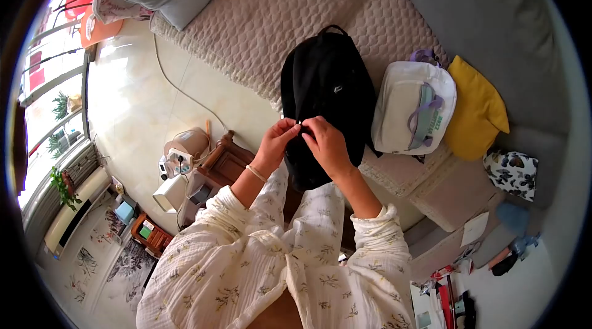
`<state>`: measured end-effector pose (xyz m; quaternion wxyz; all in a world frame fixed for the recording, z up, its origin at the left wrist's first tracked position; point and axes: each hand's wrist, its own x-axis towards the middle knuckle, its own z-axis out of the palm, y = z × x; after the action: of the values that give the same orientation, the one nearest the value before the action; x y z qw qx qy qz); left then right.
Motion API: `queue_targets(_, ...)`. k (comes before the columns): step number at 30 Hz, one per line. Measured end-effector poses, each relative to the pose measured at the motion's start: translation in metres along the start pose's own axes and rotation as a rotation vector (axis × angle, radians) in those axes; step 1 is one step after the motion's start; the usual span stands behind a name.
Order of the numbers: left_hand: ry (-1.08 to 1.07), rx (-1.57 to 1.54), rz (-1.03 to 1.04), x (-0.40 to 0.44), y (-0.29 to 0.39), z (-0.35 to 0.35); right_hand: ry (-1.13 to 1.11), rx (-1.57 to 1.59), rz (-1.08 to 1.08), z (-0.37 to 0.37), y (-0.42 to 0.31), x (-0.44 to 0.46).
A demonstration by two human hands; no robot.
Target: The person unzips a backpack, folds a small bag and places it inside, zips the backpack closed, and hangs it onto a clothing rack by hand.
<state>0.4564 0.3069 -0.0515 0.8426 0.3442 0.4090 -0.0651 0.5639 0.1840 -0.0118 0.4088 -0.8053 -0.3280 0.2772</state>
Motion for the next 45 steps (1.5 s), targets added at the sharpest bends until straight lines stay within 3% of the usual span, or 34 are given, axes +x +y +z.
queue_targets(3, -0.024, -0.132, -0.101, 0.002, -0.002, 0.003, 0.035, 0.198, 0.11, -0.001, 0.006, -0.008)
queue_targets(6, 0.006, -0.222, -0.175, -0.006, 0.003, 0.009, -0.011, 0.072, 0.053, -0.012, 0.003, -0.006)
queue_targets(9, -0.053, 0.028, -0.088, -0.006, -0.002, 0.007, -0.049, -0.185, -0.037, -0.018, 0.002, -0.001)
queue_targets(12, -0.09, 0.062, 0.035, -0.006, -0.006, 0.017, 0.024, -0.268, -0.091, -0.024, -0.007, 0.004)
queue_targets(15, -0.115, 0.053, 0.063, -0.008, -0.013, 0.026, -0.099, -0.191, -0.116, -0.041, -0.003, 0.001)
queue_targets(18, -0.148, -0.071, -0.015, -0.011, -0.021, 0.03, -0.168, -0.05, -0.113, -0.052, 0.011, -0.006)
queue_targets(22, -0.172, -0.103, -0.139, -0.008, -0.028, 0.038, -0.188, -0.143, -0.126, -0.055, 0.022, -0.023)
queue_targets(25, -0.15, -0.067, -0.07, -0.013, -0.032, 0.056, 0.008, -0.176, -0.191, -0.057, 0.026, -0.032)
queue_targets(31, -0.101, -0.142, -0.069, -0.014, -0.05, 0.072, 0.141, -0.038, -0.006, -0.059, 0.031, -0.054)
queue_targets(38, -0.144, -0.098, -0.243, -0.007, -0.034, 0.052, 0.203, 0.075, 0.179, -0.03, 0.025, -0.061)
queue_targets(39, -0.133, -0.008, -0.195, -0.007, -0.031, 0.043, 0.194, 0.043, 0.13, -0.022, 0.022, -0.058)
queue_targets(45, -0.001, -0.133, -0.226, 0.002, -0.016, -0.05, 0.06, -0.012, -0.025, 0.043, 0.005, -0.017)
